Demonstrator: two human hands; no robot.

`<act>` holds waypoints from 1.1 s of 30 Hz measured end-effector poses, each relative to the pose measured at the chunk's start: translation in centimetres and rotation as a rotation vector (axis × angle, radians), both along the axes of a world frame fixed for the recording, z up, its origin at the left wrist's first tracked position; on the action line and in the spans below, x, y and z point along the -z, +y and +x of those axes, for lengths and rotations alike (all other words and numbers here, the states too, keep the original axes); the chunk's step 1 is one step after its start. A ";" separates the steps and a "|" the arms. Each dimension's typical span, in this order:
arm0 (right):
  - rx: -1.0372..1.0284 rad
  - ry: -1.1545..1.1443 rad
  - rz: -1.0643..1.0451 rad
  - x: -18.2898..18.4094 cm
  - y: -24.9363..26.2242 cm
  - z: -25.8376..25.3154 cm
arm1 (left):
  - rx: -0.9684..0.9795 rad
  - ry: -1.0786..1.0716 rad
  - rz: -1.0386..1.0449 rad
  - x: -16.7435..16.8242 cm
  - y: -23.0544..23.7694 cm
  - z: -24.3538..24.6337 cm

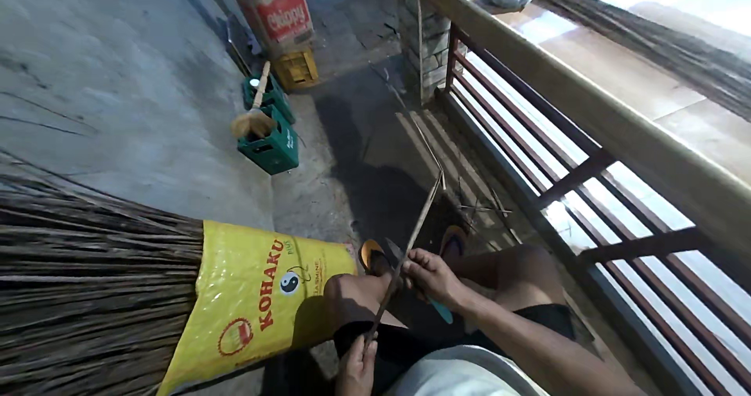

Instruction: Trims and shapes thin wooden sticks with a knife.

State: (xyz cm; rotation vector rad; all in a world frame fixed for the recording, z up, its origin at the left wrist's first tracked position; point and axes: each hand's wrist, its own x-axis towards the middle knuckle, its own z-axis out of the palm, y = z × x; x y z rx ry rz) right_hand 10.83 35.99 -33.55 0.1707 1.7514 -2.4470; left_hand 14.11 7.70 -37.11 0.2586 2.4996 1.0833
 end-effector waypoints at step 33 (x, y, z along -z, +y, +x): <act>0.253 -0.325 -0.194 -0.1 7.0 0.1 | 0.117 0.201 -0.086 0.5 -5.6 0.7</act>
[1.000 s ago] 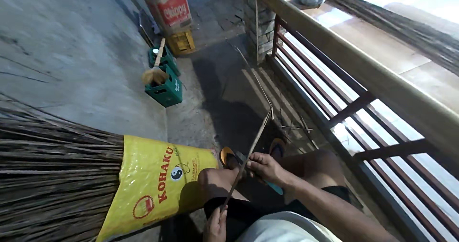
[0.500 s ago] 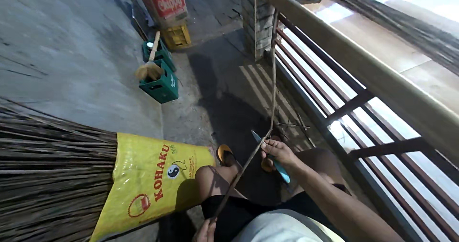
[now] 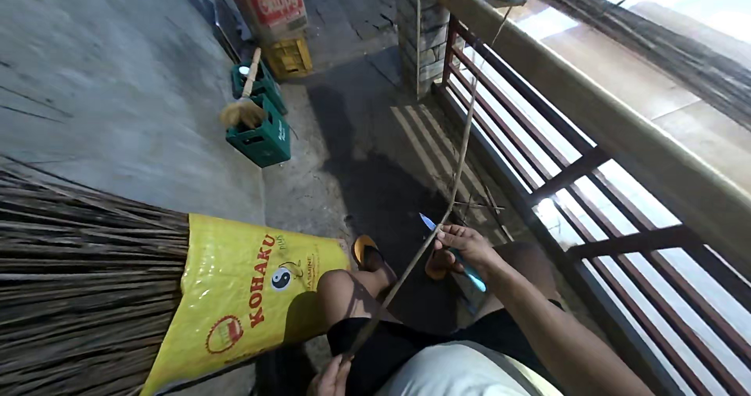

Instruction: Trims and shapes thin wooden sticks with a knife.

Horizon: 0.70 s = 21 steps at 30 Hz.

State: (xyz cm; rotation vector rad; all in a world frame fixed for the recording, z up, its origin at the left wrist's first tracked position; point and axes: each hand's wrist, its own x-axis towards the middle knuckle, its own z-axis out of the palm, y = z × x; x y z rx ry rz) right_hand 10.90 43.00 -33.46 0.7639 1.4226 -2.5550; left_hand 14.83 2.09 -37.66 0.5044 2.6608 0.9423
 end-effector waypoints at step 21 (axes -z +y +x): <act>-0.197 0.041 0.191 1.1 3.2 -1.6 | 0.008 -0.092 -0.076 -1.1 -2.1 -0.8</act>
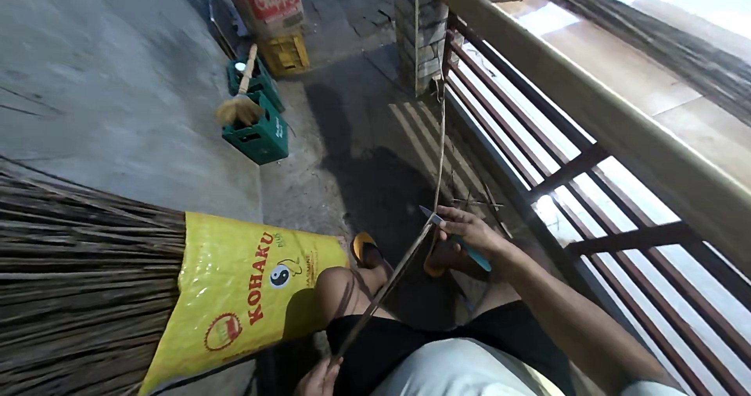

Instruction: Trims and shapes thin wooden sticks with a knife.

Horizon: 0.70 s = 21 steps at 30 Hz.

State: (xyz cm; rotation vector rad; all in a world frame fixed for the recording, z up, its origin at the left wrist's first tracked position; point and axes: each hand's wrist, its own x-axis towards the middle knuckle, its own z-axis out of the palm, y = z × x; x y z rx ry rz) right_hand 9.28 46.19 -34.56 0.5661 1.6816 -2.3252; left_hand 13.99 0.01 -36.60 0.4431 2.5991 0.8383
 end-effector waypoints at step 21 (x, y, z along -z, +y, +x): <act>0.381 -0.255 0.246 6.7 3.4 -3.4 | -0.229 -0.380 0.012 0.8 1.3 -1.4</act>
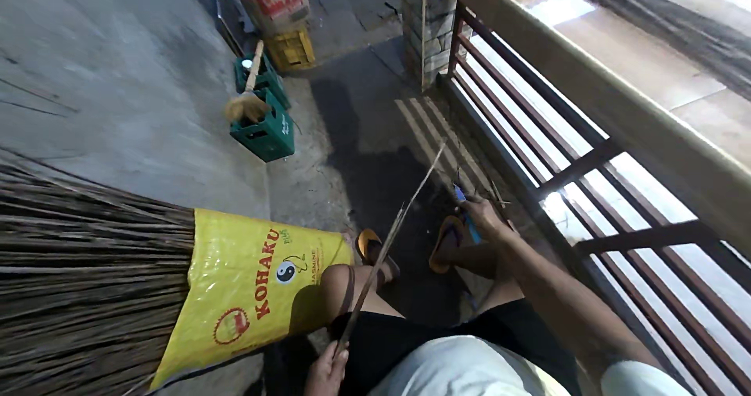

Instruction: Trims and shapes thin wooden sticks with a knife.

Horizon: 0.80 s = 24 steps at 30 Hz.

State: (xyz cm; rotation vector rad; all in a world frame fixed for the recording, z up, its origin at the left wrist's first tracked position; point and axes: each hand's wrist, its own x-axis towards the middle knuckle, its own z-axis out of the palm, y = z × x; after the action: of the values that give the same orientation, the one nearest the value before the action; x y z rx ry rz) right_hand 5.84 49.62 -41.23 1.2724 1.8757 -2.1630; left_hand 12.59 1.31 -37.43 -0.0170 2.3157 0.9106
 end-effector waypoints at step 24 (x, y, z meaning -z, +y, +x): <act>-0.048 0.269 -0.501 -3.0 -14.4 2.8 | -0.209 0.014 0.270 -0.3 5.7 0.1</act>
State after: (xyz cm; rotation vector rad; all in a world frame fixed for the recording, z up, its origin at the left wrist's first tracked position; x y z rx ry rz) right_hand 8.60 35.22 -38.19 0.8663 1.2674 -2.6460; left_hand 12.71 7.00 -37.11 -0.1408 2.2140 1.3266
